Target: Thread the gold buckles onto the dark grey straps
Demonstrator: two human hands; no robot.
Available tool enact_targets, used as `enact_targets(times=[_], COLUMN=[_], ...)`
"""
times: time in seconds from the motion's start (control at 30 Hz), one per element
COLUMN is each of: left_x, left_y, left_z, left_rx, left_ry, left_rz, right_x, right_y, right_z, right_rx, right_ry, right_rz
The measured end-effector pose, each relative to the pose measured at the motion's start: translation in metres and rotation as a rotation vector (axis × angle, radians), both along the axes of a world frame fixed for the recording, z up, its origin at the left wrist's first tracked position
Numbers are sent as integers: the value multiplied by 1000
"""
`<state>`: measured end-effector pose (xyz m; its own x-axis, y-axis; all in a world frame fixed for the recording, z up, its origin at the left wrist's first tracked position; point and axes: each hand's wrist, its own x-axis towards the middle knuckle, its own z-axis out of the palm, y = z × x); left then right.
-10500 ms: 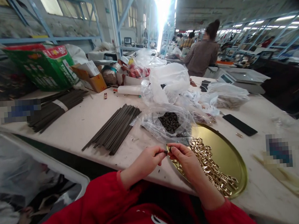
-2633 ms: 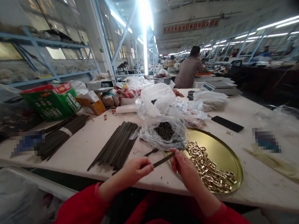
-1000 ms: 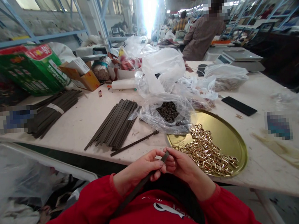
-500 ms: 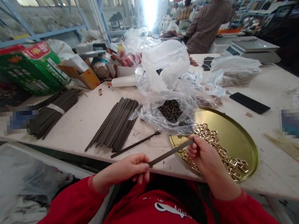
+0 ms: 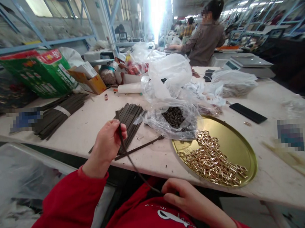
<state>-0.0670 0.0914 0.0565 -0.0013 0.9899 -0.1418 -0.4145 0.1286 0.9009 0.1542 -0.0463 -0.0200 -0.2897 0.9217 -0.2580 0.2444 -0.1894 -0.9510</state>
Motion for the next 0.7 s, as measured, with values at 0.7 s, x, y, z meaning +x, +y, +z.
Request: enact_targets(times=[0.7], left_x=[56], left_y=[-63], left_z=[-63], left_rx=[-402], left_ry=[-102], left_rz=[-839], right_x=[-4], right_y=[50], right_z=[-11], right_rx=[-377], right_ry=[586], right_rz=[-422])
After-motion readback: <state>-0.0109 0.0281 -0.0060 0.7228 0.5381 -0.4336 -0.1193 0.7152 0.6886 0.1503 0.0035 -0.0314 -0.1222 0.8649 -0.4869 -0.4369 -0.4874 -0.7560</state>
